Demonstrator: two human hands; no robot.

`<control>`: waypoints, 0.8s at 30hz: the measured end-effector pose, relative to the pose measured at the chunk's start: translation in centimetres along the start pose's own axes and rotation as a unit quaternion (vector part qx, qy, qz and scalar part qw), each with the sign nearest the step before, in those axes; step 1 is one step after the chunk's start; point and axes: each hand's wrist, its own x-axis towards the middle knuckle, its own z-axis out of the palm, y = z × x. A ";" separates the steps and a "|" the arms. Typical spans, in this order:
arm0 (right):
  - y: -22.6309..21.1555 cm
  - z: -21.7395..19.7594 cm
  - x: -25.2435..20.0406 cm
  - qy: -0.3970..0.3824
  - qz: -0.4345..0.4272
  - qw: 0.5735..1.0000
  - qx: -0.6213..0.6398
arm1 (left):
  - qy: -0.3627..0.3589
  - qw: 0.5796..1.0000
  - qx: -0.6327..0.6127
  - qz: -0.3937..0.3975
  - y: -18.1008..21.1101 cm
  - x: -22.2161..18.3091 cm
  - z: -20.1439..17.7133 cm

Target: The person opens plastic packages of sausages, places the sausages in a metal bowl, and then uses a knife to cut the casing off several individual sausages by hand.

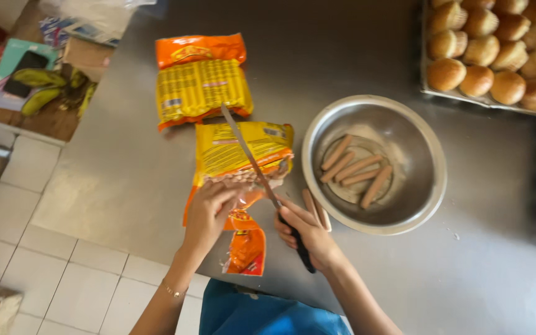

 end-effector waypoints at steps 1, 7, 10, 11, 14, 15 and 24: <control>0.6 1.0 0.9 0.012 0.014 1.000 -0.007 | 0.023 0.995 -0.078 -0.051 -0.7 -0.2 0.2; 4.3 2.0 4.4 0.023 0.044 0.998 -0.044 | 0.052 0.912 -0.343 -0.217 -0.9 -1.0 1.1; 4.4 2.3 4.7 0.024 0.052 0.998 -0.023 | 0.066 0.901 -0.364 -0.226 -1.4 -1.5 2.3; 4.3 2.3 4.8 0.024 0.054 0.998 -0.003 | 0.074 0.908 -0.346 -0.225 -1.9 -1.6 3.1; 6.3 0.2 5.2 0.027 0.071 0.997 0.028 | 0.080 0.909 -0.338 -0.231 -2.4 -1.1 3.2; 5.0 0.8 4.7 0.031 0.070 0.997 0.029 | 0.077 0.909 -0.340 -0.230 -2.8 -0.9 2.9; -1.1 -0.8 -1.0 0.096 -0.019 0.987 -0.132 | -0.007 0.981 0.162 0.105 -5.2 0.3 4.6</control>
